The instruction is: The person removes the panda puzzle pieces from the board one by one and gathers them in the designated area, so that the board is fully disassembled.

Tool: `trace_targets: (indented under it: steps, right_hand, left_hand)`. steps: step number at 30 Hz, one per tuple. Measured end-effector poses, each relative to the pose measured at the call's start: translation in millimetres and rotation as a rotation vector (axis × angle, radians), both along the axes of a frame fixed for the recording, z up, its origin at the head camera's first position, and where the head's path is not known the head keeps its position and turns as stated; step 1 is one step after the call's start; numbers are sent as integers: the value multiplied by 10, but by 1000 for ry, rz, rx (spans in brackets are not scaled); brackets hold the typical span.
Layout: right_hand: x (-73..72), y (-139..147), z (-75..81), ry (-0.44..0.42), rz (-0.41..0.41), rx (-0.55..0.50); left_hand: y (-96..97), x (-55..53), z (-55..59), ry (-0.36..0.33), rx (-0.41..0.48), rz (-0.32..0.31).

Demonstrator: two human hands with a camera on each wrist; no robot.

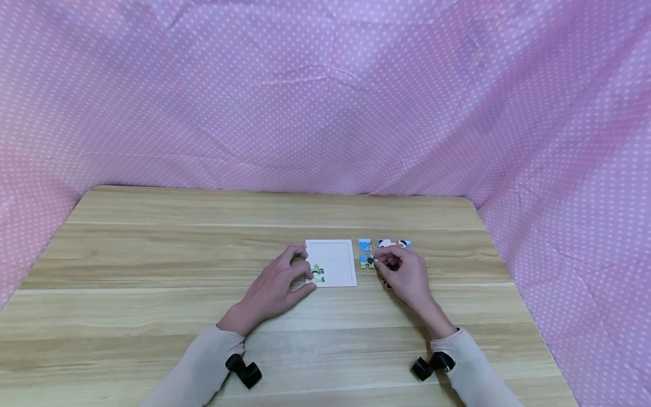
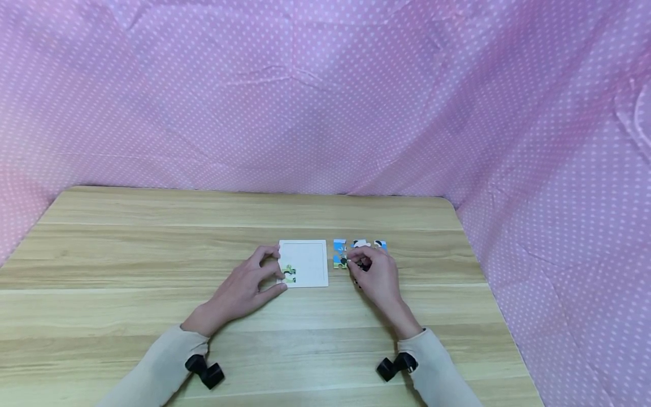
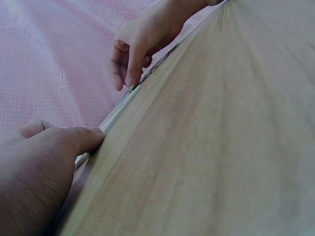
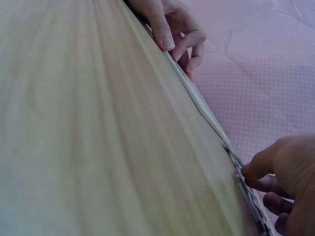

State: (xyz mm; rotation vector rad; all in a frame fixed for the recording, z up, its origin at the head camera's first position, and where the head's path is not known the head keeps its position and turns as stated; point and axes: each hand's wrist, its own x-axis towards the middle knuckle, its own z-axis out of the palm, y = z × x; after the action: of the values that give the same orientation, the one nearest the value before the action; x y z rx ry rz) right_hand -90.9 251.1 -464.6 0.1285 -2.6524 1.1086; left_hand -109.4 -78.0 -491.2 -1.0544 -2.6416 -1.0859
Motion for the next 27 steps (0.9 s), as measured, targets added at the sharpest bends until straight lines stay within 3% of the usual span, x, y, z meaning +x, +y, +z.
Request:
trace_targets:
  steps: [27]
  right_hand:
    - [7, -18, 34, 33, 17, 19]
  left_hand:
    - [-5, -6, 14, -30, -26, 13]
